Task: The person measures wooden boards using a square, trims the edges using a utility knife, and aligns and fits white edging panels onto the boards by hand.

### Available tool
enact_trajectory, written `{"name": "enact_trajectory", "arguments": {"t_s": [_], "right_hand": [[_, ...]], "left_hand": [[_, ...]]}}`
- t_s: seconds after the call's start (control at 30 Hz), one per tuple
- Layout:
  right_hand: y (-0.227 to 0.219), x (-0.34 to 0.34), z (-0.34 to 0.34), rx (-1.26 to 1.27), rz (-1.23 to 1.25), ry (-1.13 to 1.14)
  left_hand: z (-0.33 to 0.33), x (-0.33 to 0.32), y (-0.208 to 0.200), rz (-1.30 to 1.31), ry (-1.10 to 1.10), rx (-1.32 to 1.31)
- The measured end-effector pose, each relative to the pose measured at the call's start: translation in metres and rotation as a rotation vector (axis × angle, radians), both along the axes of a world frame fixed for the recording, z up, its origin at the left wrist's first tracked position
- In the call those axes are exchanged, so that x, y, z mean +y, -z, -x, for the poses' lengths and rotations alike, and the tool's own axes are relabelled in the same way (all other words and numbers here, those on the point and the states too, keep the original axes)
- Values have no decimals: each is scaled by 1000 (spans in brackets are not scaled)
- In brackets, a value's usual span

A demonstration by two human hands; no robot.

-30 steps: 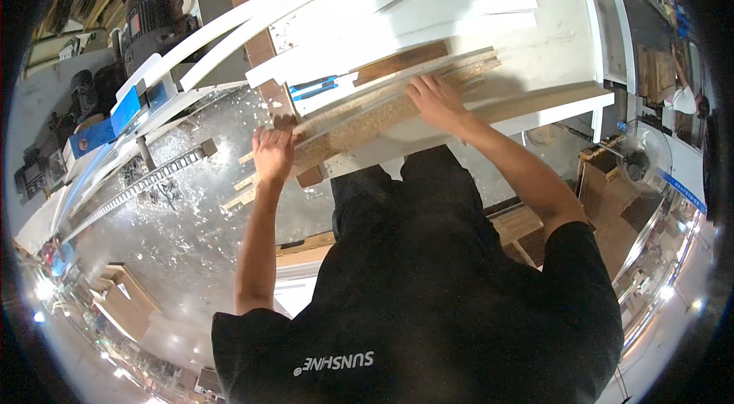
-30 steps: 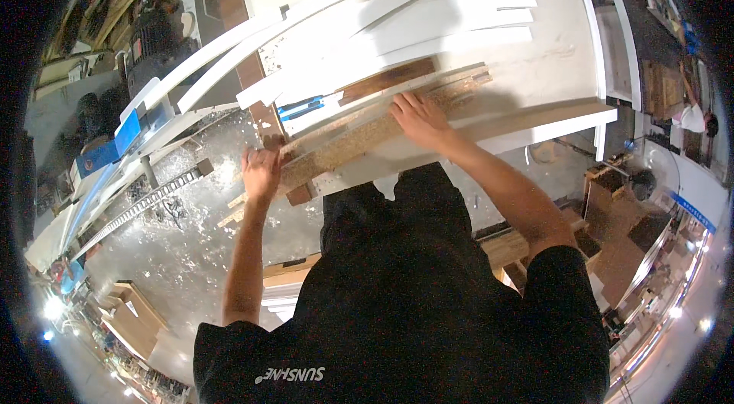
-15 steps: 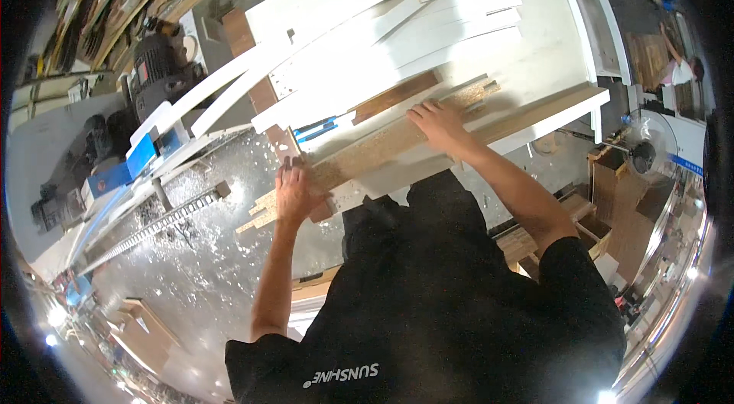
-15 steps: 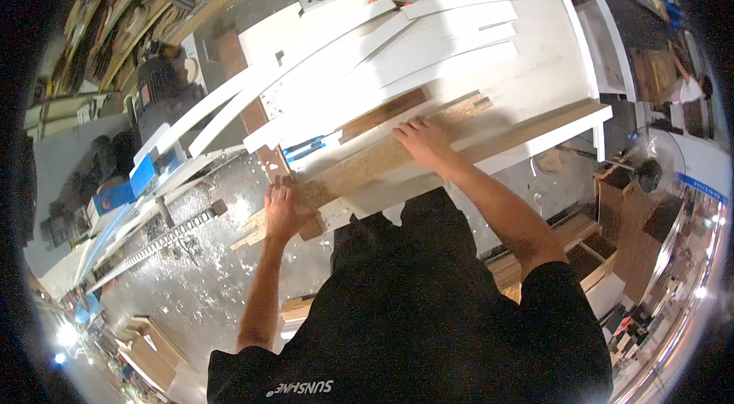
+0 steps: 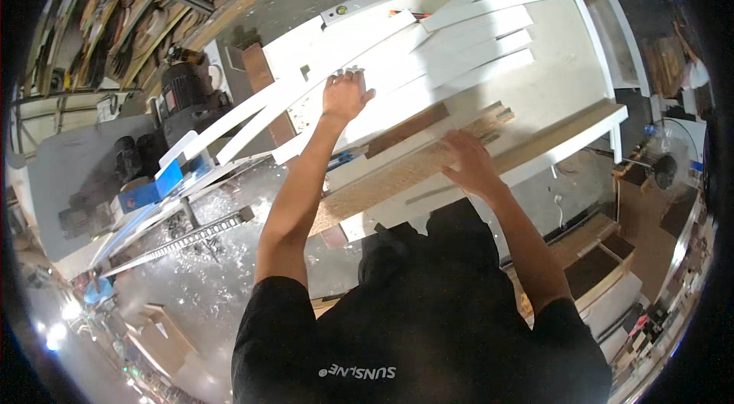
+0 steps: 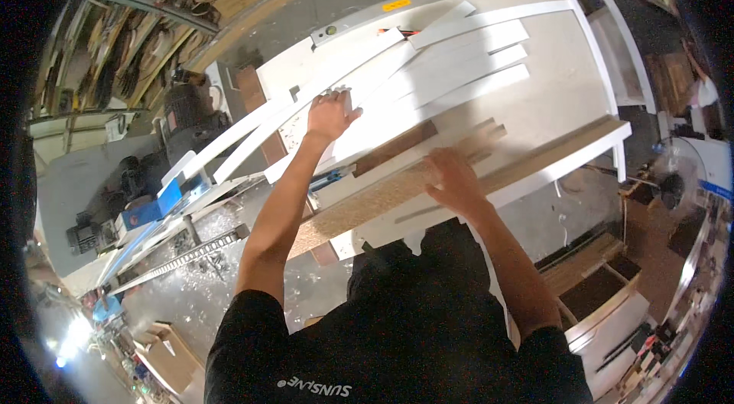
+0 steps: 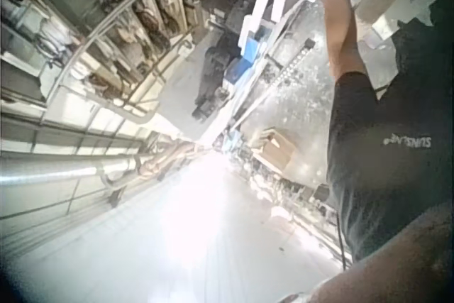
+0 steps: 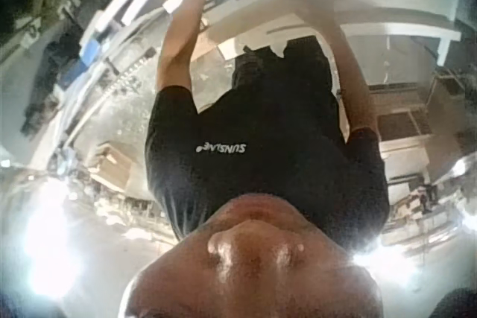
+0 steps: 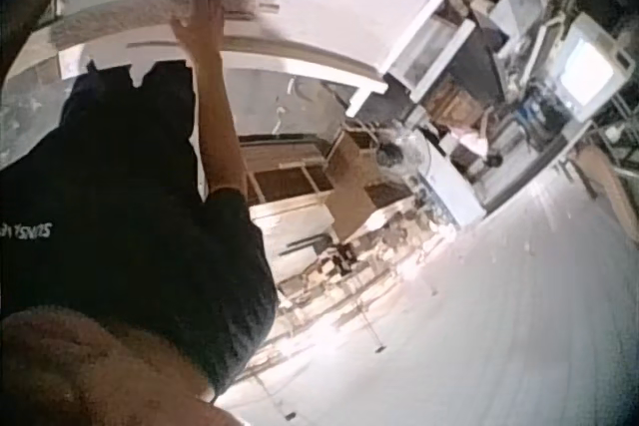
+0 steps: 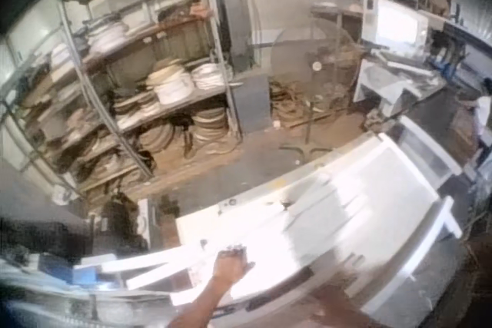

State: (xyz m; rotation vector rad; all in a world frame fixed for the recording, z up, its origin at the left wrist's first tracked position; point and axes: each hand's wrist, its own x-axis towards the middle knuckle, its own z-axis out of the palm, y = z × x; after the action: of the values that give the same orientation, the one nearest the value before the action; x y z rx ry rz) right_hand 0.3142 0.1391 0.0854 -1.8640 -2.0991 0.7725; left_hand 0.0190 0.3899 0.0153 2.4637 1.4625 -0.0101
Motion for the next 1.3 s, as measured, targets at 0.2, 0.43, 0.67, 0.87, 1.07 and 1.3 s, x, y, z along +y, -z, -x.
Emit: {"name": "enact_trajectory", "arguments": {"t_s": [0.2, 0.43, 0.67, 0.87, 1.07, 1.3], "right_hand": [[-37, -27, -37, 190, -10, 278], [-30, -38, -59, 402, -144, 373], [-24, -21, -57, 375, -88, 335], [-41, -22, -69, 414, -93, 369], [-28, -44, -77, 467, -29, 509], [-30, -41, -76, 446, -3, 506]], "left_hand": [[149, 38, -50, -46, -145, 276], [294, 71, -22, 84, -224, 428], [73, 81, -21, -67, -12, 262], [38, 68, -12, 55, -144, 191], [36, 83, -10, -85, -76, 189], [-177, 123, -68, -39, 37, 53]]}}
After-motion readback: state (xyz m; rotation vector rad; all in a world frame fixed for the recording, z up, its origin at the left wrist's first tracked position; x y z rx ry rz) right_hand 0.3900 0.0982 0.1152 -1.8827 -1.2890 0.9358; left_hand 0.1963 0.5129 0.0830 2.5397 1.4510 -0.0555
